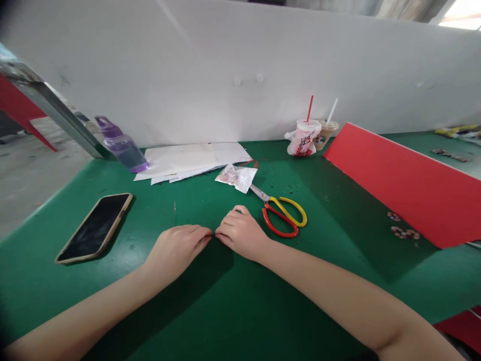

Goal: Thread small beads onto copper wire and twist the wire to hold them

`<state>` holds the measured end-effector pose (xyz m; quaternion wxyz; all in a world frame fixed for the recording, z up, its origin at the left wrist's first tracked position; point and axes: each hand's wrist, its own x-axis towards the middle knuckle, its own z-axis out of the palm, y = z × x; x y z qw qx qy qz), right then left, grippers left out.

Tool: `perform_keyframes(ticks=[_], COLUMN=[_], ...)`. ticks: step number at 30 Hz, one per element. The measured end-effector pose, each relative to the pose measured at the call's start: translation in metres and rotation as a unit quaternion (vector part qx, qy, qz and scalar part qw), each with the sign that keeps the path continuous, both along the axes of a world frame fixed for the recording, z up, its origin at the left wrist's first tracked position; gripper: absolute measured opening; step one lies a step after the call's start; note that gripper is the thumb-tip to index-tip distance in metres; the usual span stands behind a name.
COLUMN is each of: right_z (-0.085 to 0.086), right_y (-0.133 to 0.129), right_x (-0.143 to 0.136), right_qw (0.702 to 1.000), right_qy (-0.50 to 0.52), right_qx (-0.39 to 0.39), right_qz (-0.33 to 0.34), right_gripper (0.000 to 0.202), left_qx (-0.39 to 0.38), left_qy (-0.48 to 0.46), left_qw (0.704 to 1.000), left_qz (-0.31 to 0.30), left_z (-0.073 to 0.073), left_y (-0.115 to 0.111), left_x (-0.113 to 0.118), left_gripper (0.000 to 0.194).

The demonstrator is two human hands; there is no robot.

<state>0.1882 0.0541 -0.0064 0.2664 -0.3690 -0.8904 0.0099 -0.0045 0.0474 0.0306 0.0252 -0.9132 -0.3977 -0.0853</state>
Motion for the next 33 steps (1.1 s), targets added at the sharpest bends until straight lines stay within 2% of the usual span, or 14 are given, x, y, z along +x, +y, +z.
perform_keyframes(ticks=[5, 8, 10, 13, 17, 21, 26, 33], right_z=[0.002, 0.010, 0.017, 0.026, 0.034, 0.034, 0.023, 0.029], right_y=[-0.005, -0.007, -0.004, 0.009, 0.037, 0.066, 0.096, 0.113], right_x=[-0.005, -0.005, -0.002, 0.013, 0.046, 0.072, 0.075, 0.065], right_qw=[1.000, 0.999, 0.987, 0.967, 0.932, 0.904, 0.867, 0.848], right_qy=[-0.008, 0.041, 0.138, 0.191, 0.213, 0.194, 0.200, 0.282], right_qx=[0.006, -0.016, -0.057, -0.068, -0.116, -0.192, -0.306, -0.322], right_qz=[0.009, -0.004, -0.061, -0.151, -0.271, -0.329, -0.339, -0.311], right_gripper=[0.017, 0.020, 0.025, 0.023, 0.020, 0.018, 0.030, 0.032], left_qx=[0.025, 0.036, 0.039, 0.044, 0.053, 0.062, 0.069, 0.080], left_qy=[0.026, 0.023, 0.019, 0.013, 0.005, 0.003, 0.013, 0.027], left_qw=[0.999, 0.999, 0.999, 0.998, 0.998, 0.997, 0.996, 0.995], left_qz=[-0.022, -0.023, -0.025, -0.033, -0.044, -0.049, -0.054, -0.055], left_z=[-0.003, -0.003, -0.002, -0.001, -0.001, -0.001, -0.004, -0.009], left_y=[0.000, -0.001, -0.002, -0.004, -0.006, -0.008, -0.008, -0.007], left_x=[0.000, 0.000, 0.000, -0.001, -0.003, -0.004, -0.007, -0.007], left_gripper=[0.026, 0.026, 0.025, 0.025, 0.025, 0.024, 0.022, 0.021])
